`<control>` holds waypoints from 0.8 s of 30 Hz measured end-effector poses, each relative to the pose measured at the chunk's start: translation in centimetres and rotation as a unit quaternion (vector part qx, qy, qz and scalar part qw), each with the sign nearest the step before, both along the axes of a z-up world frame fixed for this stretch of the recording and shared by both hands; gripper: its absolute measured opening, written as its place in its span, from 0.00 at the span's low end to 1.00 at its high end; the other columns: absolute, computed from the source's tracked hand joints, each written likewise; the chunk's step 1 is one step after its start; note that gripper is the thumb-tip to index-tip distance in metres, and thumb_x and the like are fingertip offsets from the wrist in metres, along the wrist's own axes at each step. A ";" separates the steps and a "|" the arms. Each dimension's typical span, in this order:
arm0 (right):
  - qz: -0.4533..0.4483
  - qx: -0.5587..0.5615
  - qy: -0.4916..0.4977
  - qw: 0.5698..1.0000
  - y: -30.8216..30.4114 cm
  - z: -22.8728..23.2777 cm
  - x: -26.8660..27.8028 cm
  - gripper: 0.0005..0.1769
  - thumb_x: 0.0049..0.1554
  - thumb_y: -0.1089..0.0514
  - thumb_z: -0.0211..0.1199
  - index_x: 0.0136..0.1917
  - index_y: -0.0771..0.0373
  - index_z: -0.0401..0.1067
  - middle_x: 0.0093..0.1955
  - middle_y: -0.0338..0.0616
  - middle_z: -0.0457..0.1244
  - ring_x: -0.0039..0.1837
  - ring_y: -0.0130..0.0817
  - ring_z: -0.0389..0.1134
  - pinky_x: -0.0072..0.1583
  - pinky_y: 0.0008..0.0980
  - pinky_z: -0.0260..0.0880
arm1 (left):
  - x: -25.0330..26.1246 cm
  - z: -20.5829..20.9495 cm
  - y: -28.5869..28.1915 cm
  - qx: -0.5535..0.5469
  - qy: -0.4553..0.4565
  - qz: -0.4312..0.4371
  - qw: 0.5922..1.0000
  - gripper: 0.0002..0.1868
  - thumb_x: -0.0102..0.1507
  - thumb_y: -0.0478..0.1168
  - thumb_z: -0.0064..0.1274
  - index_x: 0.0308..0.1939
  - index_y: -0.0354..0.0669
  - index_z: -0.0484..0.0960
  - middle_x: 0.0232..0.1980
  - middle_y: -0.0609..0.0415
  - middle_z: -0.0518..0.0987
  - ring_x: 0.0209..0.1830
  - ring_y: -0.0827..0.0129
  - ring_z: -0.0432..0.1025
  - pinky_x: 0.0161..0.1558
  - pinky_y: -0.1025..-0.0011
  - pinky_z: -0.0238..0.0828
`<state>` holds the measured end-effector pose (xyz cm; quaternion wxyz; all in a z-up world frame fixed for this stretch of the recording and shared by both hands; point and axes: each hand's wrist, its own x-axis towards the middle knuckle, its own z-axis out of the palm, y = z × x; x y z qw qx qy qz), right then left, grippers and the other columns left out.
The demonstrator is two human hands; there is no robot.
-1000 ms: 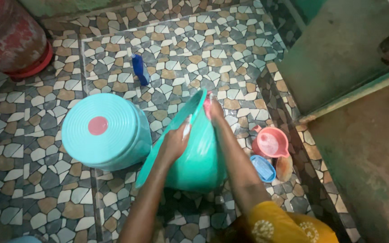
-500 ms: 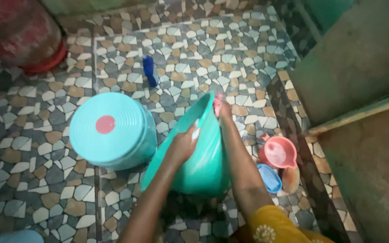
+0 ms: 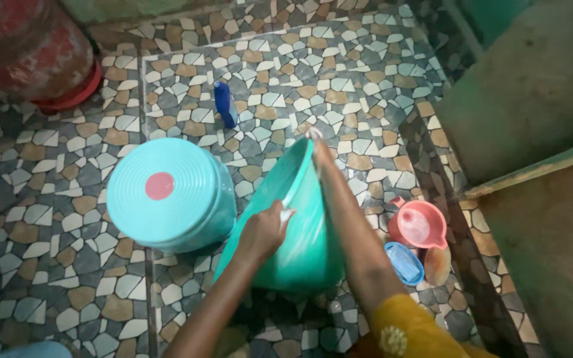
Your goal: The person washes a large green bucket and a pink mug by hand, applying soap and rinsing them with water from a tap.
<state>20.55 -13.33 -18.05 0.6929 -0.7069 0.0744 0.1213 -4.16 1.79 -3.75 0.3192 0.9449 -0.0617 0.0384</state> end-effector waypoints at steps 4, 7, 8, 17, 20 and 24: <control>-0.072 -0.297 -0.151 0.940 0.9 1.6 -14.2 0.39 0.64 0.44 0.50 0.81 0.65 0.51 0.77 0.64 0.55 0.74 0.59 0.57 0.72 0.51 0.55 | 3.4 -0.5 -1.4 -0.053 -0.013 0.004 0.999 0.22 0.70 0.49 0.46 0.58 0.36 0.69 0.31 0.31 0.80 0.31 0.34 0.76 0.32 0.43 0.70; -0.076 -0.400 -0.367 0.837 1.4 4.2 -25.3 0.36 0.64 0.52 0.51 0.81 0.68 0.53 0.80 0.63 0.55 0.79 0.60 0.56 0.78 0.49 0.50 | 5.7 -0.1 -2.0 -0.077 -0.007 -0.006 0.997 0.31 0.69 0.48 0.45 0.74 0.38 0.63 0.31 0.28 0.80 0.31 0.32 0.75 0.33 0.42 0.70; -0.033 -0.433 -0.373 0.820 1.0 4.2 -26.1 0.38 0.59 0.49 0.55 0.77 0.68 0.55 0.77 0.64 0.56 0.76 0.60 0.56 0.75 0.51 0.50 | 6.0 0.1 -2.3 -0.052 0.026 0.001 0.998 0.32 0.70 0.49 0.44 0.77 0.42 0.60 0.30 0.27 0.79 0.32 0.31 0.74 0.35 0.41 0.69; 0.048 -0.055 0.051 0.996 -8.1 -5.2 -2.3 0.26 0.66 0.48 0.46 0.71 0.60 0.67 0.69 0.52 0.64 0.70 0.48 0.63 0.69 0.42 0.61 | 7.9 1.0 -3.3 0.009 0.034 0.027 0.999 0.28 0.67 0.45 0.46 0.73 0.54 0.69 0.31 0.29 0.79 0.32 0.34 0.76 0.37 0.41 0.72; -0.074 -0.280 -0.172 0.942 -2.1 -1.8 -10.9 0.27 0.64 0.54 0.51 0.74 0.64 0.63 0.74 0.56 0.59 0.74 0.56 0.58 0.72 0.50 0.56 | 10.7 0.2 -4.3 -0.015 -0.003 0.055 0.998 0.28 0.64 0.41 0.48 0.70 0.52 0.73 0.35 0.30 0.80 0.34 0.35 0.77 0.38 0.43 0.74; -0.086 -0.457 -0.504 0.727 1.1 1.8 -27.2 0.24 0.61 0.51 0.57 0.70 0.52 0.65 0.76 0.58 0.55 0.77 0.57 0.55 0.77 0.58 0.47 | 12.5 -1.0 -4.3 -0.002 -0.013 0.077 0.997 0.26 0.63 0.41 0.51 0.66 0.46 0.76 0.35 0.31 0.81 0.37 0.37 0.78 0.40 0.45 0.75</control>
